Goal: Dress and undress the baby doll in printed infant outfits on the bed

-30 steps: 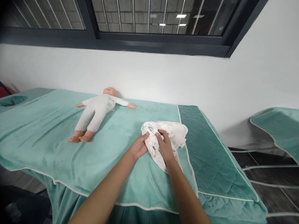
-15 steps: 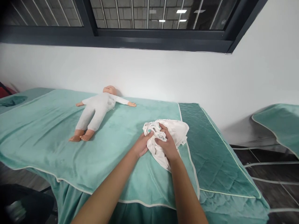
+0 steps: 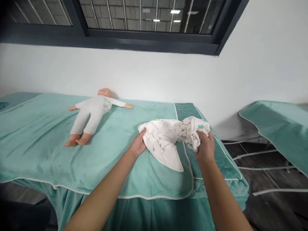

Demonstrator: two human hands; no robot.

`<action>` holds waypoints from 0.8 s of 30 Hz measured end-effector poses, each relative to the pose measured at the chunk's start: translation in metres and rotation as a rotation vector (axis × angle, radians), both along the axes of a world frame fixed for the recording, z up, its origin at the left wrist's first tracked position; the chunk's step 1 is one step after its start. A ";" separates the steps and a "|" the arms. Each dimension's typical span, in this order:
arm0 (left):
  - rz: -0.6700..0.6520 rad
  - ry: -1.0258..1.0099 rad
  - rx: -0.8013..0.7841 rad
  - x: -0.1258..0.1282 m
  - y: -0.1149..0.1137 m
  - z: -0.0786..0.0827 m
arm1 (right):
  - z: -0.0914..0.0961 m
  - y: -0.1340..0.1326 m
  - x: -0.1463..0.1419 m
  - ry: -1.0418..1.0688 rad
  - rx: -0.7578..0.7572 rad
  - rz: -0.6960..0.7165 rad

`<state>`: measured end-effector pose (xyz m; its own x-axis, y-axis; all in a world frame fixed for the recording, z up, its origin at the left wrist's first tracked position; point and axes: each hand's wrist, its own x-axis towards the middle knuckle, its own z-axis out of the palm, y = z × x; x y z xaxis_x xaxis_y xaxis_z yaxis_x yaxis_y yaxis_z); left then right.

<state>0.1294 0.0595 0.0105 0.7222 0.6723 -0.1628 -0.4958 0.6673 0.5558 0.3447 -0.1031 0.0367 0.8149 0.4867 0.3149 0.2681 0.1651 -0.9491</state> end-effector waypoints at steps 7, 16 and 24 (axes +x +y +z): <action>0.027 -0.010 0.046 -0.008 -0.007 0.001 | -0.018 -0.030 0.045 -0.287 -0.525 -0.318; 0.126 0.215 0.181 -0.013 -0.005 0.015 | 0.006 -0.001 -0.015 -0.910 -0.443 -0.073; -0.174 0.603 1.228 -0.055 0.005 0.151 | 0.125 0.071 -0.071 -0.777 -0.246 0.701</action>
